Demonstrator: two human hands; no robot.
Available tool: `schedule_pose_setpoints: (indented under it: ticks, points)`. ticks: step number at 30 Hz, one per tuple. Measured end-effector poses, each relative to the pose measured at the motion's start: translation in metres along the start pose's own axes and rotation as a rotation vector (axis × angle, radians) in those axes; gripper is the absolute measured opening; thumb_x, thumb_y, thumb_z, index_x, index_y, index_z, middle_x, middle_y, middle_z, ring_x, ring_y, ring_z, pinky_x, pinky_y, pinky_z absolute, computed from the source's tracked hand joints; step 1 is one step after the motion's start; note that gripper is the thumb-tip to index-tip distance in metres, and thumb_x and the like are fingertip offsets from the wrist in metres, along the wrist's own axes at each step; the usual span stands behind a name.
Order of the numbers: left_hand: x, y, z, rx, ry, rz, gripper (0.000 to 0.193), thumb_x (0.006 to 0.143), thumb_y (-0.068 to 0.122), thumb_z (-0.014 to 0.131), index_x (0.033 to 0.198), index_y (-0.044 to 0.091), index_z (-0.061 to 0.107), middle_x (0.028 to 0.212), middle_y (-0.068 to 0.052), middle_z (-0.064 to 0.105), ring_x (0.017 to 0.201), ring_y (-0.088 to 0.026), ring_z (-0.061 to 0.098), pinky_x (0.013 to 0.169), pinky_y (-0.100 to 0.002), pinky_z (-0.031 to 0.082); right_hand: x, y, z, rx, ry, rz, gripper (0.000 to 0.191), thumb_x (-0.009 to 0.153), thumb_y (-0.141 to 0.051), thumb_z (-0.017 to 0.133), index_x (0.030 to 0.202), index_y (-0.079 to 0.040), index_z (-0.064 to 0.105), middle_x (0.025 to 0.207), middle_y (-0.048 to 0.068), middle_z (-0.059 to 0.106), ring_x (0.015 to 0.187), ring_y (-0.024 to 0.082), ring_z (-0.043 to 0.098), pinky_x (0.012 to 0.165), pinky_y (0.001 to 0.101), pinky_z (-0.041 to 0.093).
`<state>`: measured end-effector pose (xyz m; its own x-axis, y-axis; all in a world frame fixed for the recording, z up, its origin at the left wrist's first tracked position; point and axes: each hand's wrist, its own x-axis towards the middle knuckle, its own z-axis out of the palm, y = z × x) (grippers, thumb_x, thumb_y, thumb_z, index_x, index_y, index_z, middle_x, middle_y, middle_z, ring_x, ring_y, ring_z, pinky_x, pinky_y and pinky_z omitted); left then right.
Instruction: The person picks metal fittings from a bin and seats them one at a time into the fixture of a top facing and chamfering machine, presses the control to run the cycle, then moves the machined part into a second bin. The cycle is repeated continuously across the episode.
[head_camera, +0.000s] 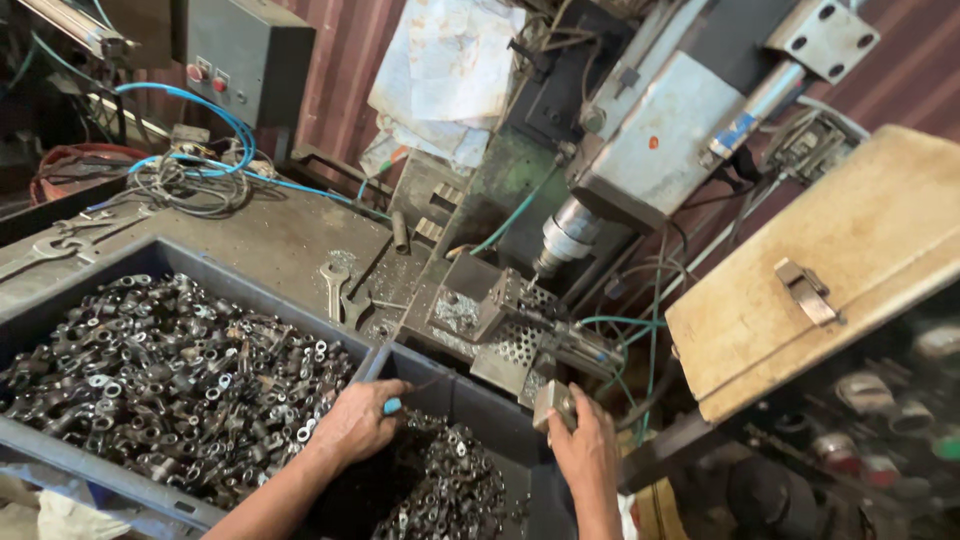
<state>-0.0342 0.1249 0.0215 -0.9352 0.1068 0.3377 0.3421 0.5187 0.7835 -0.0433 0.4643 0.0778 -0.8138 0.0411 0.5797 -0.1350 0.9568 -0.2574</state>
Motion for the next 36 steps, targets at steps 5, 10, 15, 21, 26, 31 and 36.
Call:
schedule_pose_setpoints:
  ticks: [5,10,15,21,26,31,36]
  points:
    - [-0.001,-0.002,0.005,0.007,0.029,0.018,0.038,0.079,0.017,0.071,0.116,0.008,0.072,0.096,-0.023,0.074,0.09,-0.043,0.07,0.08,-0.048,0.056,-0.055,0.041,0.001,-0.095,0.106,-0.056,0.049,0.075,-0.042,0.08,0.115,-0.014,0.074,0.111,0.01,0.074,0.107,0.034,0.067,0.093,0.046,0.052]
    - [-0.001,-0.003,0.008,0.024,0.005,-0.02,0.038,0.08,0.015,0.068,0.118,0.009,0.072,0.093,-0.024,0.074,0.09,-0.044,0.07,0.08,-0.049,0.056,-0.114,0.122,-0.018,-0.312,0.002,0.206,0.052,0.065,-0.05,0.087,0.109,-0.025,0.078,0.097,0.005,0.074,0.099,0.028,0.07,0.091,0.0461,0.052]
    - [-0.001,-0.005,0.01,0.03,0.015,0.038,0.038,0.08,0.015,0.067,0.117,0.008,0.072,0.094,-0.023,0.074,0.09,-0.043,0.07,0.082,-0.048,0.056,-0.098,0.147,-0.087,-0.466,-0.073,0.158,0.054,0.061,-0.056,0.087,0.107,-0.028,0.079,0.096,0.006,0.071,0.094,0.03,0.069,0.087,0.0473,0.053]
    - [-0.002,-0.007,0.011,0.092,-0.024,0.047,0.041,0.079,0.014,0.067,0.12,0.008,0.069,0.099,-0.023,0.074,0.094,-0.042,0.069,0.087,-0.048,0.055,-0.074,0.08,-0.095,-0.43,-0.213,-0.5,0.038,0.064,-0.047,0.083,0.092,-0.022,0.077,0.085,-0.001,0.07,0.089,0.026,0.069,0.087,0.0579,0.049]
    - [0.0,-0.01,0.013,0.092,0.0,0.12,0.039,0.08,0.015,0.068,0.118,0.007,0.07,0.101,-0.023,0.074,0.095,-0.043,0.069,0.086,-0.048,0.054,-0.08,0.077,-0.035,0.073,-0.474,0.038,0.059,0.069,-0.038,0.089,0.122,-0.016,0.076,0.076,0.003,0.071,0.072,0.018,0.067,0.07,0.0373,0.055]
    - [0.001,-0.011,0.012,0.09,0.003,0.128,0.036,0.084,0.018,0.068,0.119,0.008,0.071,0.1,-0.023,0.075,0.095,-0.043,0.07,0.087,-0.048,0.055,-0.111,0.12,0.046,0.306,-0.298,0.354,0.053,0.071,-0.032,0.087,0.119,-0.013,0.075,0.076,0.006,0.074,0.068,0.017,0.068,0.068,0.0355,0.057]
    - [-0.003,-0.006,0.011,0.024,0.054,-0.109,0.034,0.087,0.027,0.07,0.118,0.014,0.074,0.1,-0.02,0.076,0.096,-0.04,0.071,0.084,-0.044,0.057,-0.138,0.143,0.098,0.404,-0.19,0.456,0.05,0.073,-0.029,0.086,0.119,-0.011,0.075,0.075,0.009,0.075,0.068,0.019,0.07,0.068,0.0354,0.058]
